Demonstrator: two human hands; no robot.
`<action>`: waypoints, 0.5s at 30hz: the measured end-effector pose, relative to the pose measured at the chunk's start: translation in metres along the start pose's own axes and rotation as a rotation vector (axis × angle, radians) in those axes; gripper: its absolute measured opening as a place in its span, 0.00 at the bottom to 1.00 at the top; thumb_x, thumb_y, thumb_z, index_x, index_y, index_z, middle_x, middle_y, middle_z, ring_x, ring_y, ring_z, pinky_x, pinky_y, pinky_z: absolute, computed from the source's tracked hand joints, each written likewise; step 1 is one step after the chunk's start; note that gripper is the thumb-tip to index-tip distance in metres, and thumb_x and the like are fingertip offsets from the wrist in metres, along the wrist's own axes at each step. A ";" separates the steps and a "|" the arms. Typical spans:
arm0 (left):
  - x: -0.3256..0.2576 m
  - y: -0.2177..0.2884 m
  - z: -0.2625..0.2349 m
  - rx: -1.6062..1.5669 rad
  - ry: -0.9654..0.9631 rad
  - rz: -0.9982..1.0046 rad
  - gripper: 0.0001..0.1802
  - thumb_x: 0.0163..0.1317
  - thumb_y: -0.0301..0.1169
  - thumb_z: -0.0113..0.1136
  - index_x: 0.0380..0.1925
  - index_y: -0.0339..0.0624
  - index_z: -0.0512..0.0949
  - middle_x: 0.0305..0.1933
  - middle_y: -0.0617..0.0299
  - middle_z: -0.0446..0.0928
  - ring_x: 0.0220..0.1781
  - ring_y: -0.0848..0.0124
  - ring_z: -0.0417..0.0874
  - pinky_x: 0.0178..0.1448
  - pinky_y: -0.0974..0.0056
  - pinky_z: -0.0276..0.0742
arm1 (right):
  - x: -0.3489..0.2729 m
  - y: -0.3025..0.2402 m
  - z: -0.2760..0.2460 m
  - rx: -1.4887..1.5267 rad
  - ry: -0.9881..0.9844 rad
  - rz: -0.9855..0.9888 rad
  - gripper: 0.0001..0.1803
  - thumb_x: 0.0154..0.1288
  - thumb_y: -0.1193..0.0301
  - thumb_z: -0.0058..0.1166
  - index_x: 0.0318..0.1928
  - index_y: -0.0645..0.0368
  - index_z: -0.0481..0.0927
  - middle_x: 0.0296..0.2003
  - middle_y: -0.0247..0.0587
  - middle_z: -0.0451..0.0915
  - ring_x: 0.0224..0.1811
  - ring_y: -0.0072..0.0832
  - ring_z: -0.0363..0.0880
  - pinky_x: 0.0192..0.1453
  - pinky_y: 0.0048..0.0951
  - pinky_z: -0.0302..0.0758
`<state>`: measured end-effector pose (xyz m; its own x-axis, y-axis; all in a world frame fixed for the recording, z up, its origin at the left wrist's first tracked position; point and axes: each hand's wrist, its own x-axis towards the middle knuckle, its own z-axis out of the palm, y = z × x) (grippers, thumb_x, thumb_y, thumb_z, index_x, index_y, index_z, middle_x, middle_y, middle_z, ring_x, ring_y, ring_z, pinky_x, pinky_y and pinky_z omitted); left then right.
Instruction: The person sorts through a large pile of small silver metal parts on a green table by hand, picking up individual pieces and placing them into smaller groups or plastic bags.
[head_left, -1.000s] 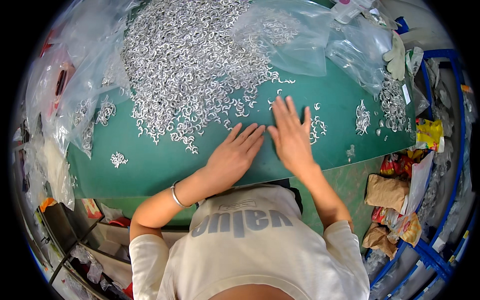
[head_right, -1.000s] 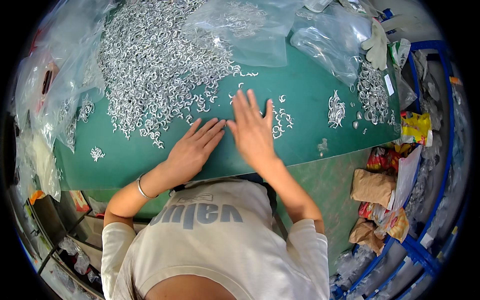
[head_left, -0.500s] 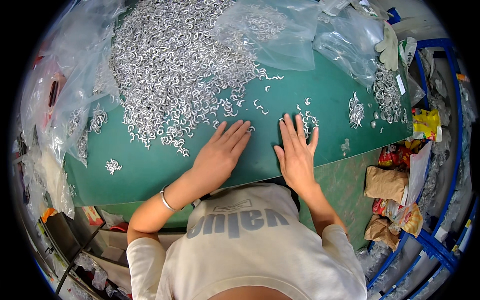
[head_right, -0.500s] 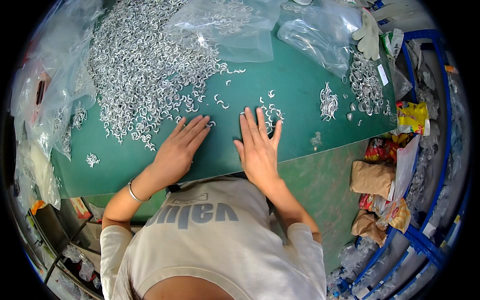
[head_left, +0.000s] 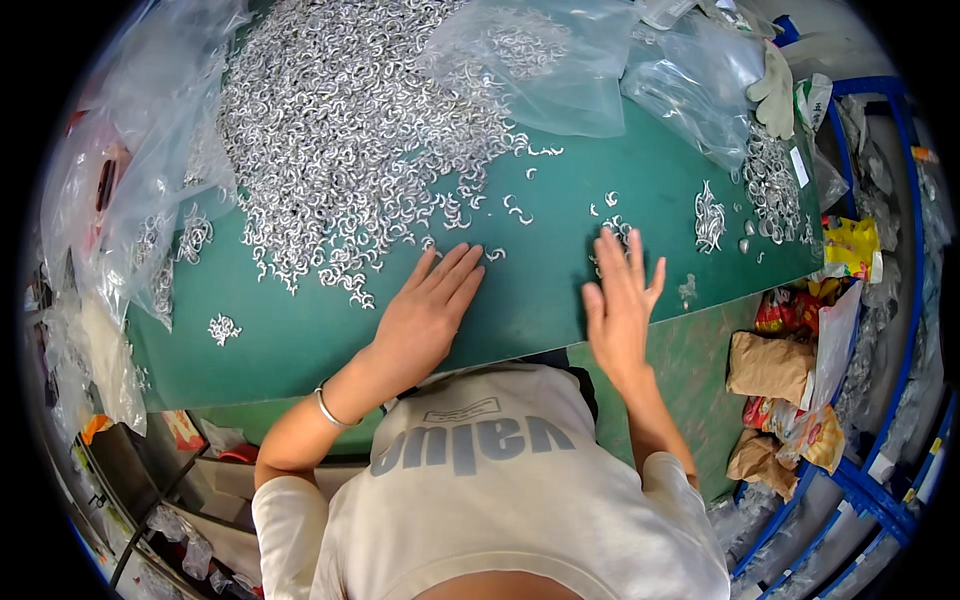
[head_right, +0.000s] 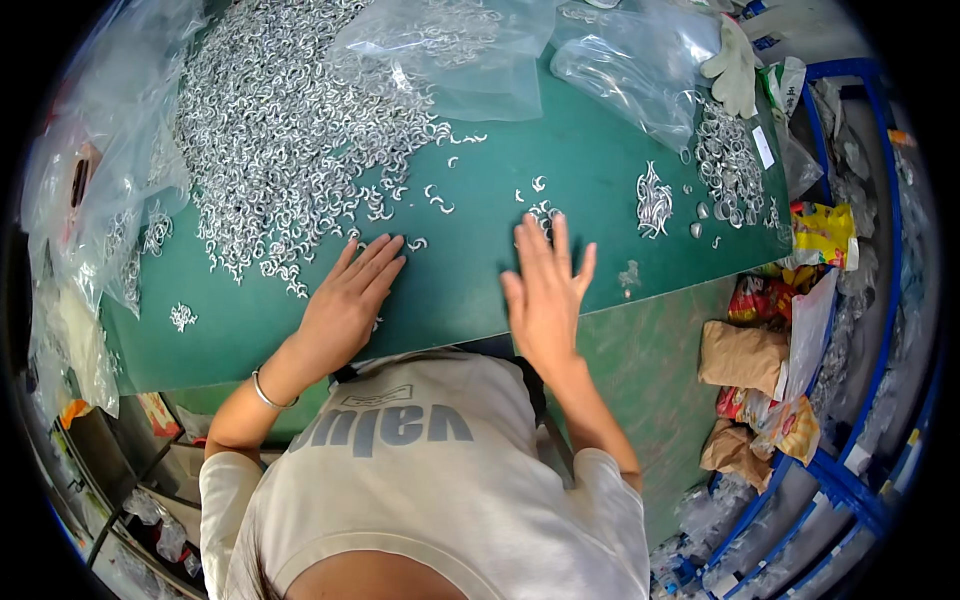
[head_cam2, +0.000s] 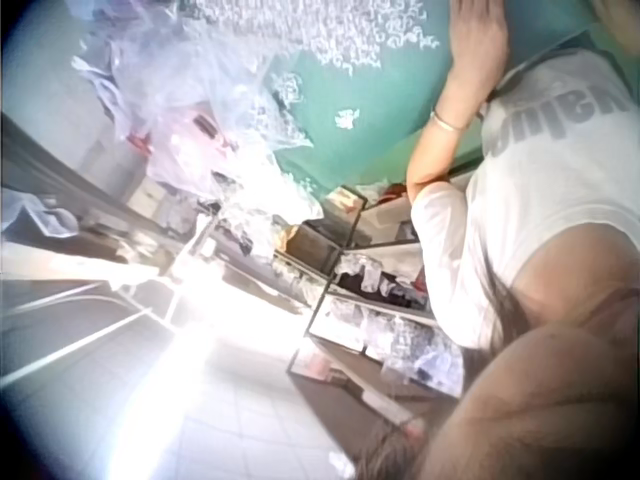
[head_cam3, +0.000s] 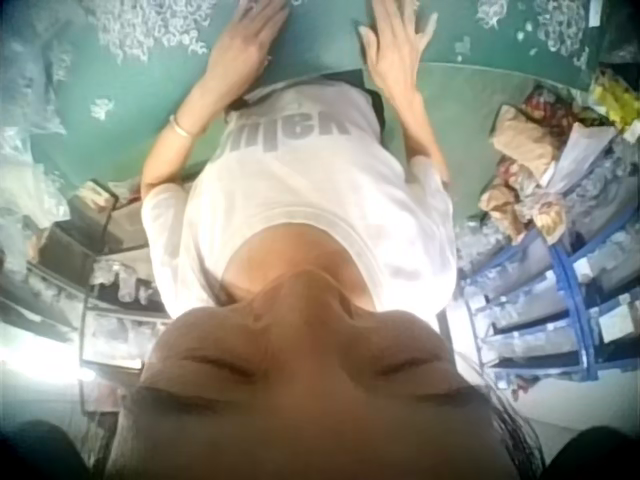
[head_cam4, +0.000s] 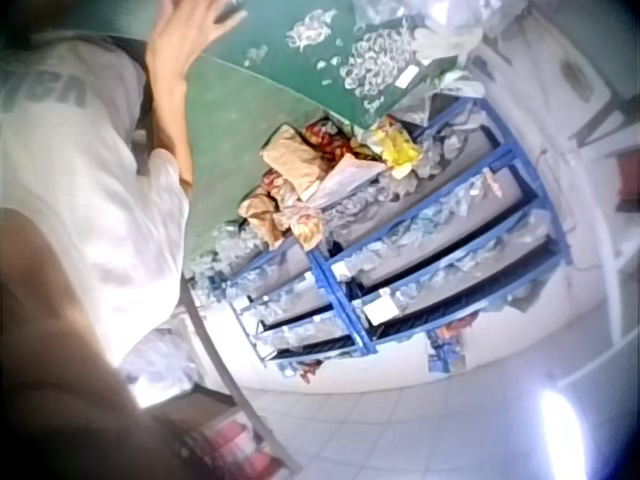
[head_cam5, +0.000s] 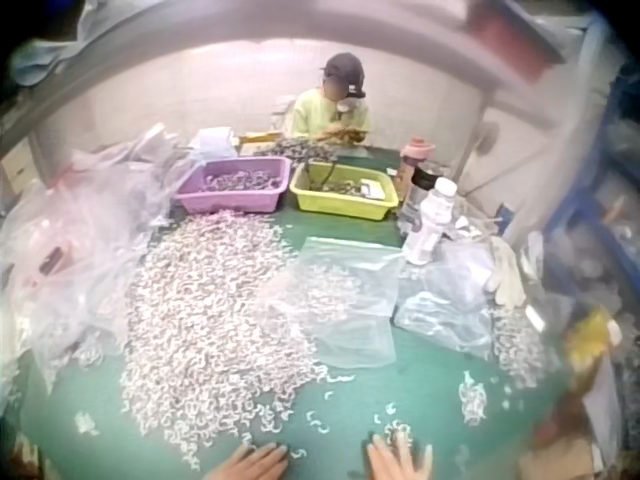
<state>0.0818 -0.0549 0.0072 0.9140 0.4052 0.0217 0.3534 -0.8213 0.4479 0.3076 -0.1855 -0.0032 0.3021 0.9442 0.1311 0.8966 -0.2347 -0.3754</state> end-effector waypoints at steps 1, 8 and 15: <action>0.000 0.001 -0.001 0.000 -0.004 -0.004 0.26 0.54 0.16 0.53 0.57 0.28 0.70 0.68 0.46 0.64 0.71 0.52 0.63 0.74 0.45 0.56 | 0.002 0.009 0.000 0.017 0.061 0.048 0.24 0.67 0.68 0.51 0.63 0.61 0.70 0.66 0.40 0.67 0.74 0.44 0.53 0.74 0.58 0.40; 0.003 0.003 0.000 -0.017 0.005 -0.004 0.25 0.56 0.17 0.53 0.57 0.30 0.70 0.68 0.47 0.65 0.71 0.52 0.63 0.74 0.46 0.56 | 0.005 0.012 -0.003 -0.080 0.112 0.055 0.26 0.64 0.69 0.55 0.62 0.62 0.70 0.62 0.42 0.71 0.71 0.44 0.59 0.72 0.56 0.43; 0.001 0.003 0.002 -0.040 0.020 -0.025 0.24 0.57 0.18 0.55 0.56 0.30 0.71 0.68 0.47 0.65 0.71 0.52 0.64 0.73 0.46 0.56 | -0.007 -0.009 0.004 0.033 0.041 0.012 0.28 0.66 0.69 0.53 0.65 0.64 0.67 0.65 0.44 0.68 0.73 0.45 0.56 0.71 0.65 0.36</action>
<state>0.0843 -0.0579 0.0074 0.9006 0.4337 0.0277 0.3677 -0.7944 0.4835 0.2966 -0.1892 -0.0041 0.3260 0.9310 0.1640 0.8821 -0.2372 -0.4069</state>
